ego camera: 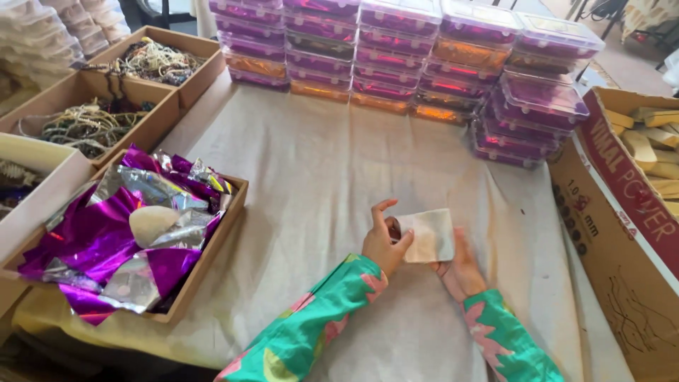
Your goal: Wrapping small wooden blocks with a protective film or paper.
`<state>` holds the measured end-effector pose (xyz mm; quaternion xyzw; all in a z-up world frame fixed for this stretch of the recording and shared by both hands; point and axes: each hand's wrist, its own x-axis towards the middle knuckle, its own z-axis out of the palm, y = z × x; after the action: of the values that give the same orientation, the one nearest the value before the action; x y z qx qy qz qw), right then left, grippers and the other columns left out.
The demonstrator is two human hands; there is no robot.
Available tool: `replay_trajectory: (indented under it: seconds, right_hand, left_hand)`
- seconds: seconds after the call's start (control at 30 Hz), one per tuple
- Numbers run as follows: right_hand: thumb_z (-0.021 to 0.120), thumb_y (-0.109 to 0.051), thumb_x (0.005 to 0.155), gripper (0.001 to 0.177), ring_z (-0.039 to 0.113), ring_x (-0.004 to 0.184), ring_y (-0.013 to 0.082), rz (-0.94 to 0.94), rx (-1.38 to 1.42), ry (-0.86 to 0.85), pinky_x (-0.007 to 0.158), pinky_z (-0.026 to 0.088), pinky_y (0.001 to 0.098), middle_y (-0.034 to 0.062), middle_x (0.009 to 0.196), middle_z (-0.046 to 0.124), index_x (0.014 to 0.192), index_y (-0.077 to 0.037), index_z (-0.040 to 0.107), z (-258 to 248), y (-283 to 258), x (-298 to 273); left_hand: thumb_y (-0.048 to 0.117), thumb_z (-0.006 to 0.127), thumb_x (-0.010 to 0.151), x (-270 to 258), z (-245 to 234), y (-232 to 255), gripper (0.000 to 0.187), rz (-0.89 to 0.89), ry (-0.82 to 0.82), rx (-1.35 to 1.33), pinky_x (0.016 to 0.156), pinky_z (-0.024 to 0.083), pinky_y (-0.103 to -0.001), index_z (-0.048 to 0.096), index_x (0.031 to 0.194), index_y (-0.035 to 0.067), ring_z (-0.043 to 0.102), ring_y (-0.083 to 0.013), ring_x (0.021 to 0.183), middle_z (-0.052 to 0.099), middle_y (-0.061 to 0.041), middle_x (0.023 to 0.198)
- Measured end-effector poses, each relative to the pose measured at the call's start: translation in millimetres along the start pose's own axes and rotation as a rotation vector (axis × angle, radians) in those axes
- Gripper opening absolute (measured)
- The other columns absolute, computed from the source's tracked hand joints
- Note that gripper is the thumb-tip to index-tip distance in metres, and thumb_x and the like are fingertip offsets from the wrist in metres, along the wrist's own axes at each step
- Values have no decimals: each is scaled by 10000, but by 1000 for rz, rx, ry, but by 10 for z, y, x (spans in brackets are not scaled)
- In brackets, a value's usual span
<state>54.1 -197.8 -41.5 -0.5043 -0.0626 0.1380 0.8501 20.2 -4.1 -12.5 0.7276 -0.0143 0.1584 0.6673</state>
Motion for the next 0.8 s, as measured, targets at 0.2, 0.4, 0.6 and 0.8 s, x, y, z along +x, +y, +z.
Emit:
replay_trajectory:
  seconds: [0.2, 0.4, 0.6, 0.8]
  right_hand:
    - [628, -204, 950, 375, 656, 992, 110, 9, 2, 107, 695, 572, 330, -44, 1181, 683, 1321, -151, 622, -46, -49, -5]
    - [731, -137, 966, 234, 613, 967, 105, -347, -398, 320, 871, 482, 270, 10, 1023, 662, 1182, -57, 689, -361, 194, 191]
    - [673, -233, 1063, 240, 605, 1036, 122, -207, -312, -36, 876, 505, 262, 44, 1106, 664, 1212, -45, 684, -163, 134, 61]
    - [706, -239, 865, 502, 617, 1091, 147, -335, -345, 196, 818, 614, 370, 34, 1261, 597, 1326, -188, 516, 488, -1481, -519]
  left_hand:
    - [98, 816, 813, 161, 175, -447, 857, -111, -55, -576, 774, 594, -288, 257, 1447, 239, 687, -132, 924, 679, -73, 1061]
    - [1, 847, 876, 154, 224, -1104, 307, -18, -117, -491, 726, 504, -283, 661, 1117, 38, 592, -134, 840, 626, -63, 970]
    - [76, 767, 862, -1, 39, -212, 272, -345, -405, -642, 820, 572, -271, 784, 1131, 46, 703, -120, 967, 762, -47, 1109]
    - [141, 796, 853, 38, -25, -368, 284, -266, -196, -224, 679, 519, -257, 811, 1129, 77, 615, -96, 778, 724, -18, 962]
